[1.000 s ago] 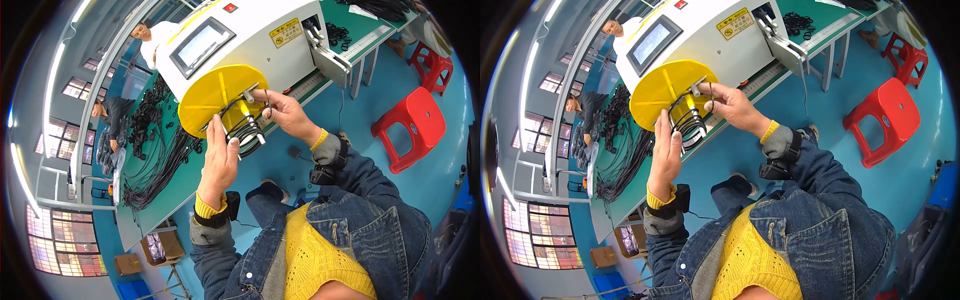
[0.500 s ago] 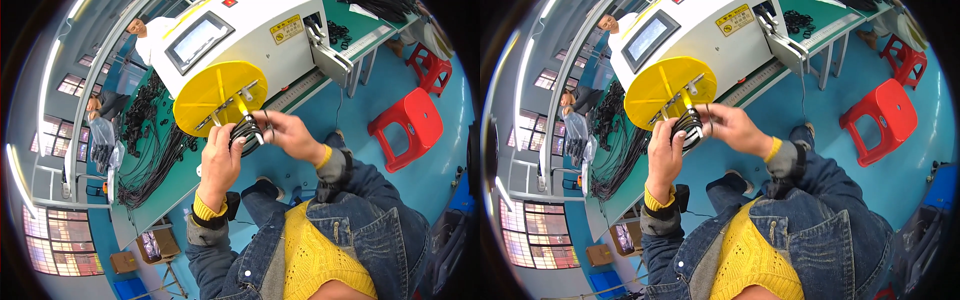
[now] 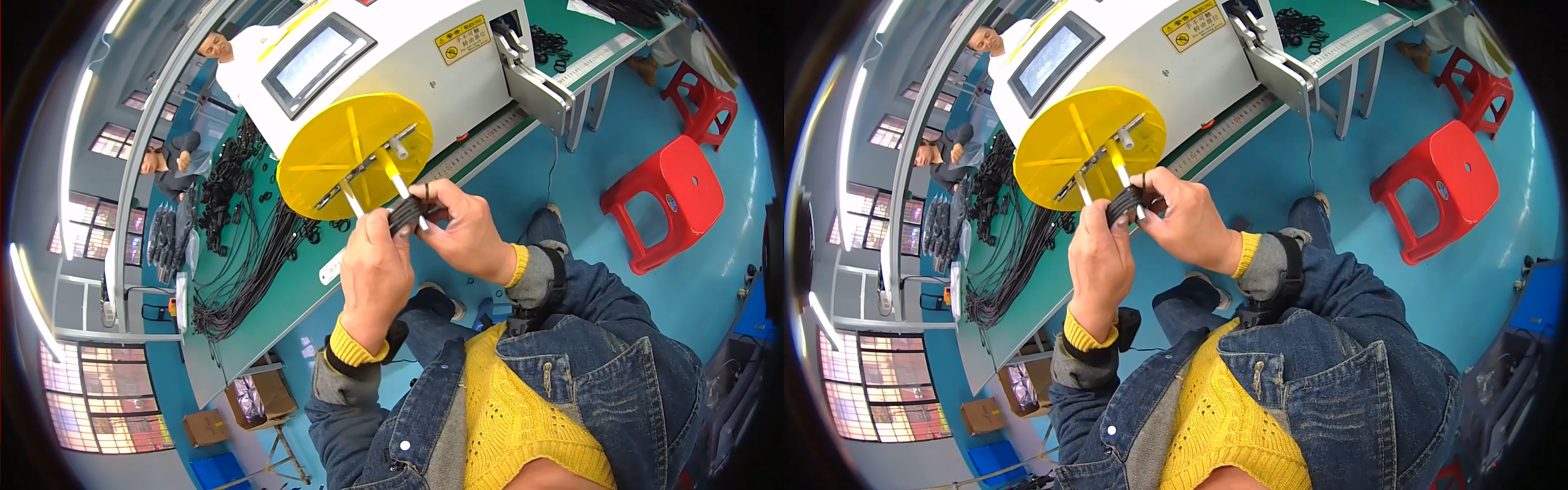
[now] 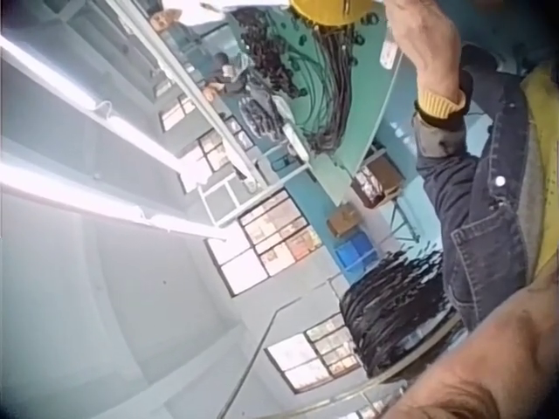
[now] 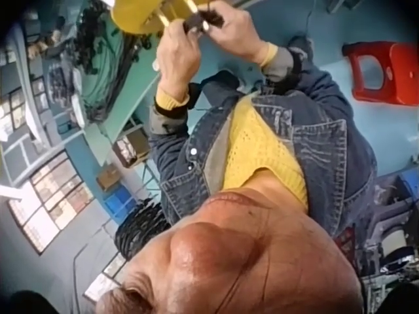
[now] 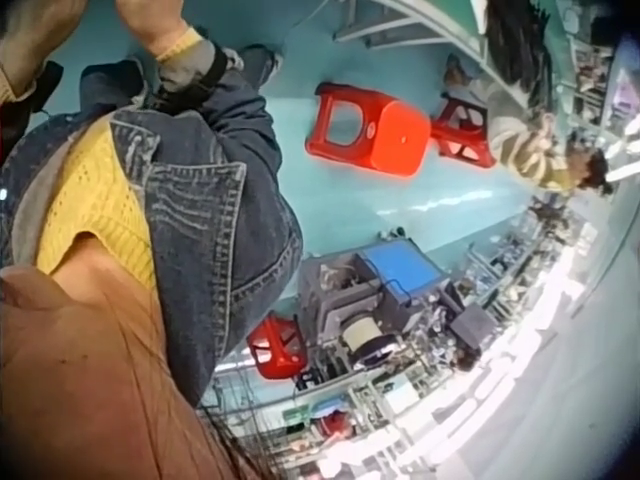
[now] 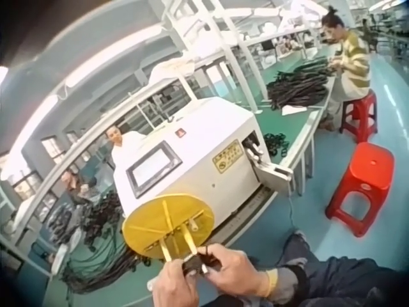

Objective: The person picks up a cable, winds it around the spindles of a machine, and removes the coiled cable. They then secure the coiled cable with a tie and repeat the process.

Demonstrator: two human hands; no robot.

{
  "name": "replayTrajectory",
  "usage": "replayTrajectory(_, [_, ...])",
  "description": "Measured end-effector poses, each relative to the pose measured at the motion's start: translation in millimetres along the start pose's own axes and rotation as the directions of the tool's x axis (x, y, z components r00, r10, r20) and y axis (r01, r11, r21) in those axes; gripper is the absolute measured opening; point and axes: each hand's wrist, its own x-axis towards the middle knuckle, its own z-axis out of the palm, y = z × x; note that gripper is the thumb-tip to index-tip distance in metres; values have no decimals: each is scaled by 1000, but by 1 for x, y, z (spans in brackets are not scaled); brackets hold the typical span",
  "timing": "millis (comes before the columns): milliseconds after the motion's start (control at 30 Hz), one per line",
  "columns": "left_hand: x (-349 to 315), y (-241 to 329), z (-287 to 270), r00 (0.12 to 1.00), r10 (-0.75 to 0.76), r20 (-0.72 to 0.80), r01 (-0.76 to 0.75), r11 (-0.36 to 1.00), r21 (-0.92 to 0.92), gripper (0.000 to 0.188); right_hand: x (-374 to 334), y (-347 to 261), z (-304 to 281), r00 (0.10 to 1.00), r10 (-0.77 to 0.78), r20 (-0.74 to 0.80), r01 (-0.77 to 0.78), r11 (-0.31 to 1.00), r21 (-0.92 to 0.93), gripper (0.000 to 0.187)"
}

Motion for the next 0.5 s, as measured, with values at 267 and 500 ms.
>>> replayTrajectory(267, [-62,43,23,956,-204,213,241,956,-168,27,-47,5,-27,970,-121,212,183,935,-304,24])
replayTrajectory(500, [-80,16,76,751,-365,550,625,123,-771,30,-69,57,-30,939,-23,344,157,916,-369,15])
